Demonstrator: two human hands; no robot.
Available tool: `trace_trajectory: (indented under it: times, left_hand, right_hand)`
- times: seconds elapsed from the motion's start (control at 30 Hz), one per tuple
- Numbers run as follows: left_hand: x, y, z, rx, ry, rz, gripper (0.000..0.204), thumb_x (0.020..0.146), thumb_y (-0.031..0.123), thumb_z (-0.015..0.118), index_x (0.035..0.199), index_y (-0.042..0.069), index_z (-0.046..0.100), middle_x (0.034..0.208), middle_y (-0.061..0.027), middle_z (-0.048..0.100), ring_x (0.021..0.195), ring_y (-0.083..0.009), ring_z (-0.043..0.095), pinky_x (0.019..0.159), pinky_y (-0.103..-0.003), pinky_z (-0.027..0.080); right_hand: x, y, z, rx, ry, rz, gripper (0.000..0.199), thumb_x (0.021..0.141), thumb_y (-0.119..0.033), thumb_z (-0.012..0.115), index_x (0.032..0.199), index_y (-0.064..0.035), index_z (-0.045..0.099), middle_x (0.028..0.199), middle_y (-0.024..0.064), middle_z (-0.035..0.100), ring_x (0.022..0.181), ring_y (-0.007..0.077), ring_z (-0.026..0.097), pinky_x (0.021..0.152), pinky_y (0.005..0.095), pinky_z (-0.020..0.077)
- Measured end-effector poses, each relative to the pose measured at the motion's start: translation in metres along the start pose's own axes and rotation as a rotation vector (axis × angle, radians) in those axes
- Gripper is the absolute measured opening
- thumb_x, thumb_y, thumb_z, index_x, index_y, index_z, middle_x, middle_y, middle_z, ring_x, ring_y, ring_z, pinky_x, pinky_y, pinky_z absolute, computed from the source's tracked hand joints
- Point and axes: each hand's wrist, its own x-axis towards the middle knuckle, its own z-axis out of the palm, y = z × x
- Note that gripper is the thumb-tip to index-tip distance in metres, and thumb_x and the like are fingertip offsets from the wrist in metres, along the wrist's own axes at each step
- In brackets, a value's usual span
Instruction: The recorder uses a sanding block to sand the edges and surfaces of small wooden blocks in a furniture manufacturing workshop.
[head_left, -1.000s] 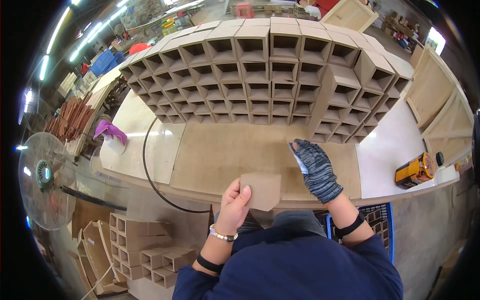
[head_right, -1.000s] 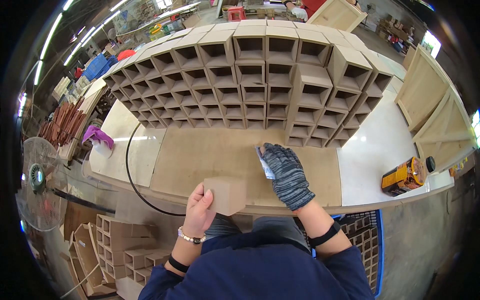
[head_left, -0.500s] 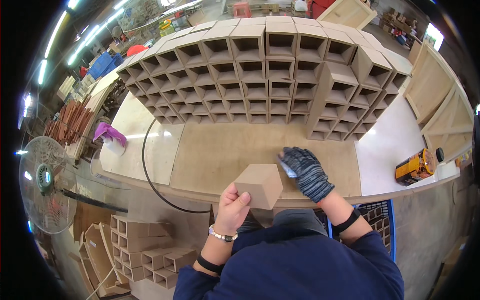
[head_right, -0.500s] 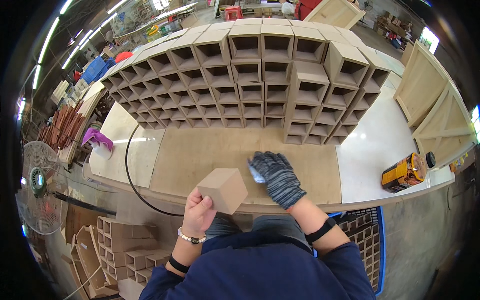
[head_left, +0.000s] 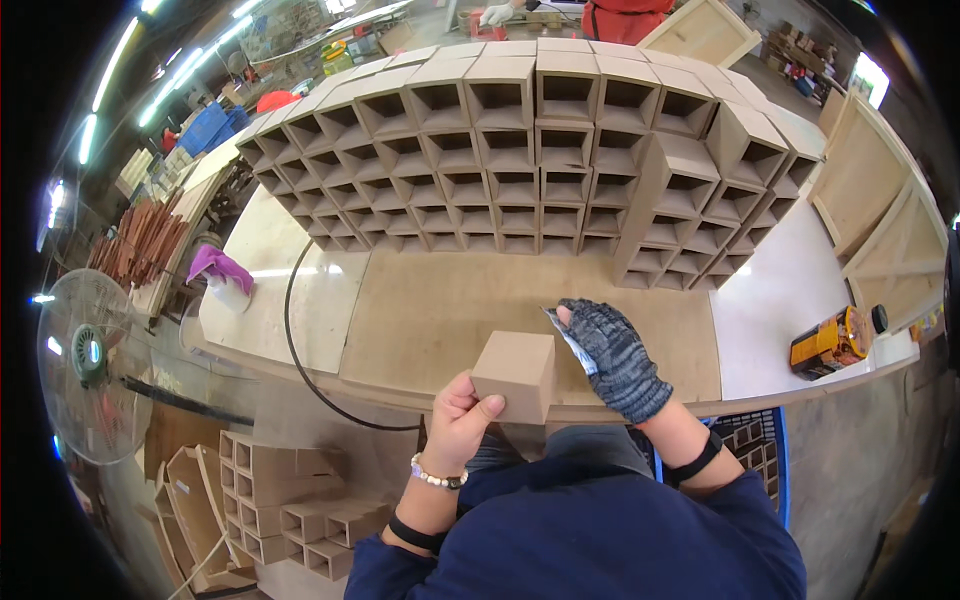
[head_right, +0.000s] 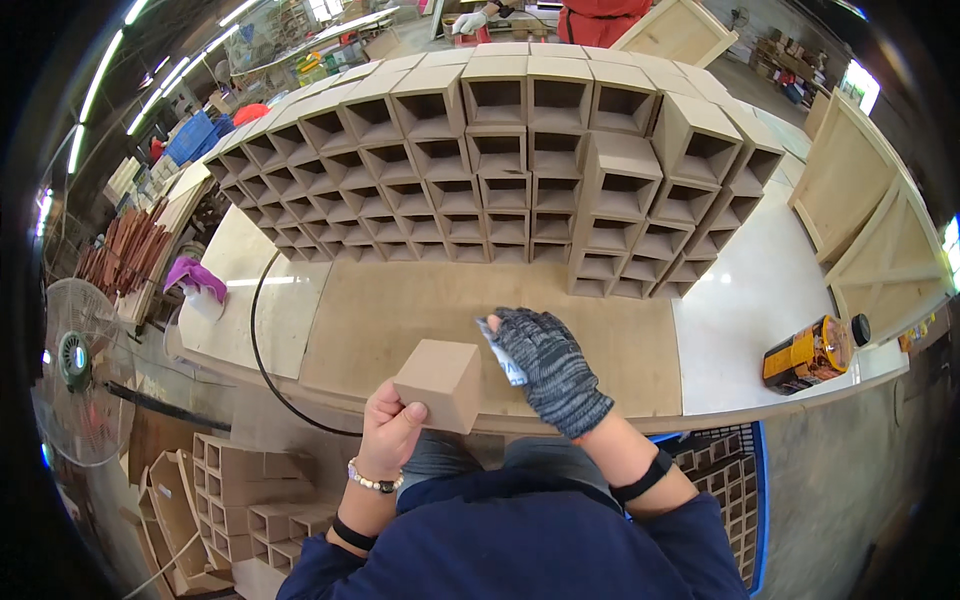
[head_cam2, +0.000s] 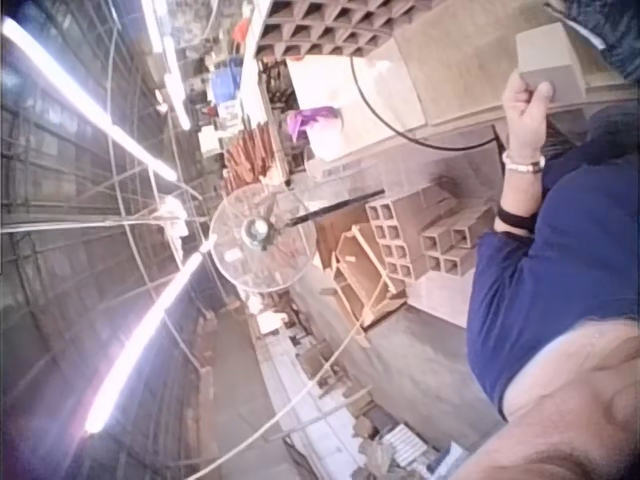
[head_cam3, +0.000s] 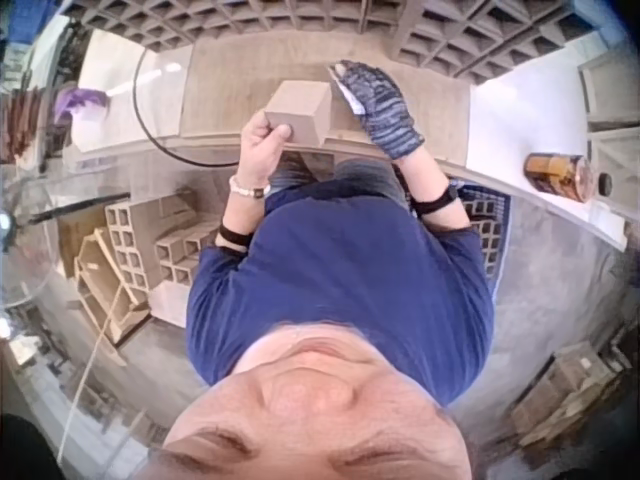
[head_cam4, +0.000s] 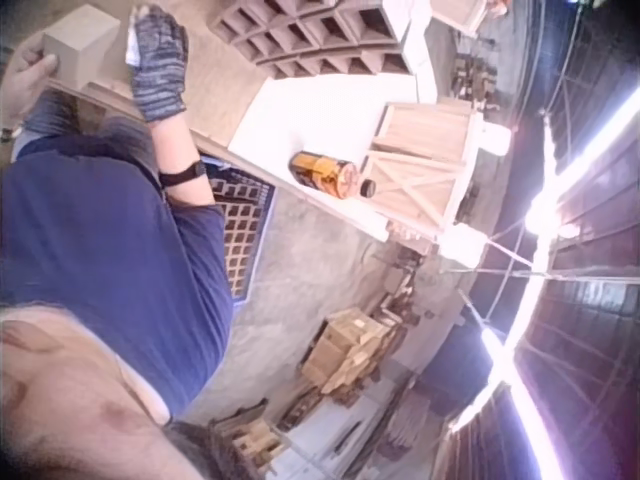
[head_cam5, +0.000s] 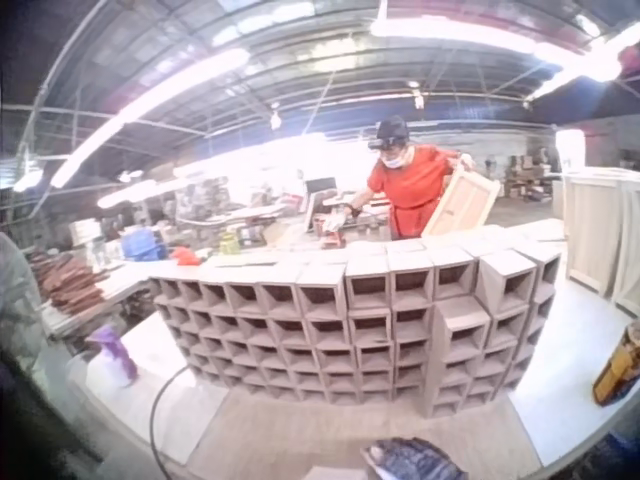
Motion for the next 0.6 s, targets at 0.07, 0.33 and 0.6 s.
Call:
trace_trajectory:
  times: [0.07,0.33,0.6]
  left_hand:
    - [0.004,0.0,-0.003,0.065,-0.015,-0.042,0.026,0.084,0.005,0.056,0.109,-0.002,0.053,0.103,-0.0068,0.06,0.093,-0.0106,0.056,0.083,-0.025,0.043]
    - [0.006,0.012,0.013,0.128,0.024,-0.039,0.027,0.085,0.004,0.053,0.112,-0.003,0.051,0.102,-0.0069,0.06,0.093,-0.0096,0.055,0.082,-0.024,0.043]
    - [0.008,-0.009,0.027,0.341,0.039,0.03,0.026,0.089,0.002,0.045,0.115,-0.004,0.047,0.104,-0.005,0.058,0.093,-0.0074,0.053,0.081,-0.022,0.042]
  right_hand:
    - [0.011,-0.022,-0.017,0.052,0.008,-0.067,0.036,0.081,-0.009,0.051,0.117,-0.0108,0.05,0.108,0.0124,0.057,0.1,0.0282,0.054,0.089,0.0391,0.0407]
    - [-0.017,0.035,0.017,-0.185,-0.251,0.138,0.053,0.074,-0.001,0.052,0.126,-0.0095,0.044,0.124,0.0155,0.048,0.114,0.029,0.046,0.097,0.0393,0.0358]
    - [0.016,-0.035,-0.012,0.046,0.012,-0.1,0.048,0.077,-0.006,0.049,0.124,-0.0062,0.043,0.122,0.014,0.047,0.113,0.033,0.045,0.099,0.0442,0.0323]
